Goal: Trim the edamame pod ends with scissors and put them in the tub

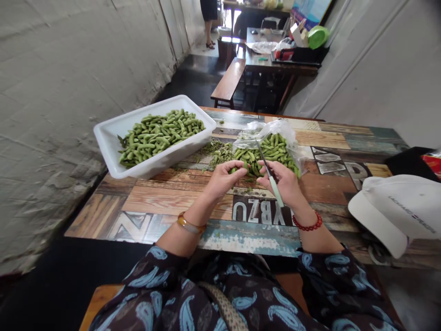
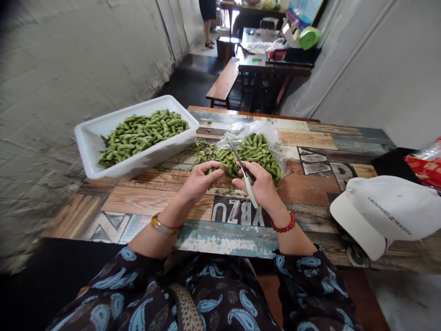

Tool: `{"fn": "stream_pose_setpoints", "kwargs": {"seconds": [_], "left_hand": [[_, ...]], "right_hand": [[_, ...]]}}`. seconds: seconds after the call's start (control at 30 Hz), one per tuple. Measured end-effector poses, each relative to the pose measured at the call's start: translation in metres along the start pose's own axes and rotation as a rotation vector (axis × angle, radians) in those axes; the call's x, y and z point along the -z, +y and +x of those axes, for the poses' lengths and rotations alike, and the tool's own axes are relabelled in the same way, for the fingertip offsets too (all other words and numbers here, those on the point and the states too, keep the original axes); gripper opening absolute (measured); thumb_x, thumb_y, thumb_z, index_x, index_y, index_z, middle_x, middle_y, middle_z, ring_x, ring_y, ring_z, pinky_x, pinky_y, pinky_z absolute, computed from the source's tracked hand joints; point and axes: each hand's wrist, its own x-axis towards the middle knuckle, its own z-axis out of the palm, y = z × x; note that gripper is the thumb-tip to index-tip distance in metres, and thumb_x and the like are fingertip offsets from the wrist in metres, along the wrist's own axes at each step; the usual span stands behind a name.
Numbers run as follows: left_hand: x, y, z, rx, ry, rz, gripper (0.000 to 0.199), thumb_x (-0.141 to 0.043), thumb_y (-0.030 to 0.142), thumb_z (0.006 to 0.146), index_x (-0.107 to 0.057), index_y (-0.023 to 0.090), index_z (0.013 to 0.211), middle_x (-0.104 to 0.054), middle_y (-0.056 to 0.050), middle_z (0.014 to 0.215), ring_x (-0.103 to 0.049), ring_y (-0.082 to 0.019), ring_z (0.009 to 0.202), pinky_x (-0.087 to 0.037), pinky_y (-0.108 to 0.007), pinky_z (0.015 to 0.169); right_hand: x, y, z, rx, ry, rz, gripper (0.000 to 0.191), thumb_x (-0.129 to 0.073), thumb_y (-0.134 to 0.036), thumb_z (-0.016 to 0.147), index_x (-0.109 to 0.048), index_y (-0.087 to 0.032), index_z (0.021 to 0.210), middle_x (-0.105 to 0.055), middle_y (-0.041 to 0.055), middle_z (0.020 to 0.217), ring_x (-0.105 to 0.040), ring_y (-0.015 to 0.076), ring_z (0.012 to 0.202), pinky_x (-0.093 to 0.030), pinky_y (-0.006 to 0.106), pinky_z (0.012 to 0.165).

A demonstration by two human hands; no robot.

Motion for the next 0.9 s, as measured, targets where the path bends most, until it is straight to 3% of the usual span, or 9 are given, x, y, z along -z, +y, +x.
{"fn": "stream_pose_setpoints", "kwargs": {"seconds": [0.23,0.5,0.7,0.9], "left_hand": [[0.003,0.005,-0.001,-0.041,0.035,0.071,0.02,-0.076,0.034,0.073,-0.074,0.016,0.082,-0.06,0.001,0.063,-0.044,-0.007,0.047,-0.034,-0.021,0.046],[0.005,0.002,0.004,-0.352,0.024,0.417,0.005,-0.073,0.019,0.077,-0.075,0.019,0.073,-0.069,-0.004,0.078,-0.06,-0.016,0.077,-0.045,-0.027,0.075],[0.009,-0.005,0.005,-0.485,-0.023,0.614,0.008,-0.068,0.017,0.083,-0.076,0.018,0.084,-0.066,-0.004,0.079,-0.061,-0.015,0.076,-0.046,-0.026,0.072],[0.012,-0.007,0.006,-0.571,0.002,0.757,0.009,-0.067,0.016,0.085,-0.075,0.018,0.087,-0.061,-0.002,0.078,-0.058,-0.013,0.075,-0.045,-0.025,0.068]], "right_hand": [[-0.002,0.0,0.0,0.128,-0.096,-0.058,0.048,-0.074,-0.046,0.081,-0.063,-0.02,0.12,-0.067,0.0095,0.102,-0.066,0.0237,0.088,-0.058,0.039,0.078],[-0.002,0.004,-0.002,0.168,-0.138,-0.153,0.053,-0.075,-0.046,0.08,-0.06,-0.02,0.123,-0.064,0.0095,0.104,-0.064,0.0243,0.09,-0.056,0.039,0.08],[0.001,0.001,-0.002,0.174,-0.141,-0.207,0.052,-0.075,-0.042,0.082,-0.058,-0.021,0.127,-0.064,0.0109,0.11,-0.064,0.0269,0.1,-0.055,0.041,0.087],[0.003,0.0,-0.001,0.179,-0.155,-0.251,0.047,-0.073,-0.04,0.083,-0.06,-0.02,0.124,-0.065,0.0108,0.107,-0.064,0.0267,0.097,-0.054,0.039,0.084]]}}
